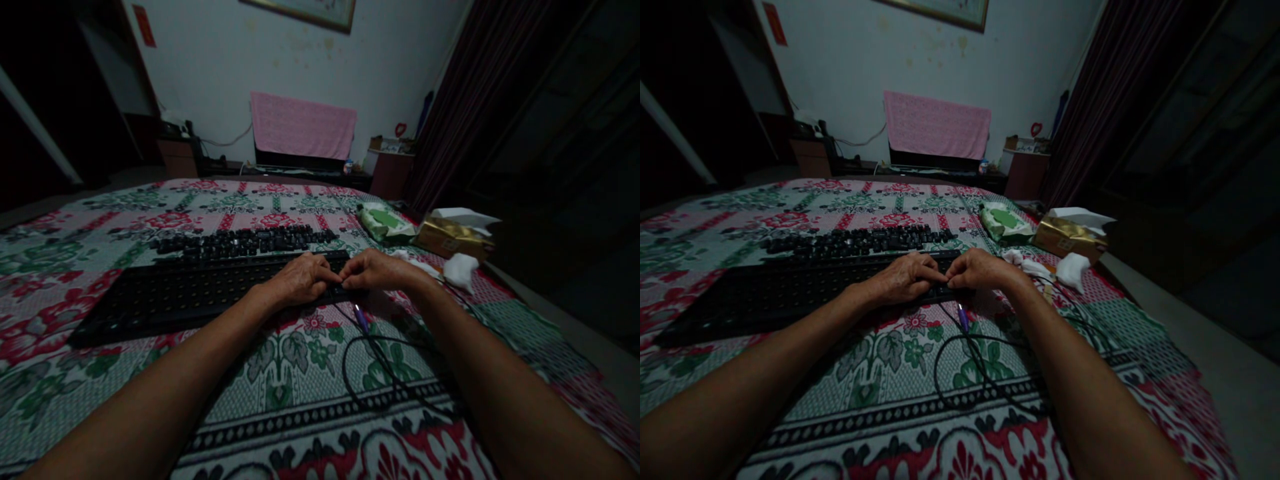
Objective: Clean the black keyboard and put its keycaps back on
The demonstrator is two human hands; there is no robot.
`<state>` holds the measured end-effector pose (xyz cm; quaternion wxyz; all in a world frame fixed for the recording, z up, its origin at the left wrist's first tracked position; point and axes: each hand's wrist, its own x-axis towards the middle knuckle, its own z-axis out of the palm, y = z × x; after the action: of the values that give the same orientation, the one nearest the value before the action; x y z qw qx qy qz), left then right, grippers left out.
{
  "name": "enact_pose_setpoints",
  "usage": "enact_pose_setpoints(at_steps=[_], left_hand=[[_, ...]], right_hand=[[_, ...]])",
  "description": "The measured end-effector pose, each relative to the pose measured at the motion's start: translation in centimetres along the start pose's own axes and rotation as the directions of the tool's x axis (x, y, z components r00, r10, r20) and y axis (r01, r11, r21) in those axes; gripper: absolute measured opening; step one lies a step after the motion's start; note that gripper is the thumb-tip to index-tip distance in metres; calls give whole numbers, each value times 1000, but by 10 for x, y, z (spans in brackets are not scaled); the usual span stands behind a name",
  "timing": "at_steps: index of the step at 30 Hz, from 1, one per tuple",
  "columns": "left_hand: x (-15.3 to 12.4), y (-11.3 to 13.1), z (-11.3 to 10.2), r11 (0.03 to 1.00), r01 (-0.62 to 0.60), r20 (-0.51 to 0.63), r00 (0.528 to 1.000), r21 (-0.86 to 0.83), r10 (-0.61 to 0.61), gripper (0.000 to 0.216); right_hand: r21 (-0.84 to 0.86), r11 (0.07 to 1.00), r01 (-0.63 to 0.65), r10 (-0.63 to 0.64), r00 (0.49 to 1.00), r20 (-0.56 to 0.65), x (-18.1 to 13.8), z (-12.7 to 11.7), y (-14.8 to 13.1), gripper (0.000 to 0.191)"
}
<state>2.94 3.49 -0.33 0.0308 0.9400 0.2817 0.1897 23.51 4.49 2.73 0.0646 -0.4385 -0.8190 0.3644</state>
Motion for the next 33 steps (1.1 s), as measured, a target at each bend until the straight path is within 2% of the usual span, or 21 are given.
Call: enact_pose_setpoints(at_steps=[9,14,27,33], left_hand=[[1,0,-2,1000,-10,-3,1000,-18,10,37],[0,3,-2,1000,-9,-12,1000,-8,9,39],[-1,1,-2,1000,-17,6,1000,22,17,35],[0,3,0,1000,3,-9,1000,19,-3,33]], right_hand=[[-72,997,-2,0,1000,-30,0,0,-5,24],[-38,999,-31,30,999,-24,2,1,-3,23],[-74,997,16,-16,1000,6,-1,-1,-5,25],[-89,996,-2,-1,999,-35,-1,0,-4,25]])
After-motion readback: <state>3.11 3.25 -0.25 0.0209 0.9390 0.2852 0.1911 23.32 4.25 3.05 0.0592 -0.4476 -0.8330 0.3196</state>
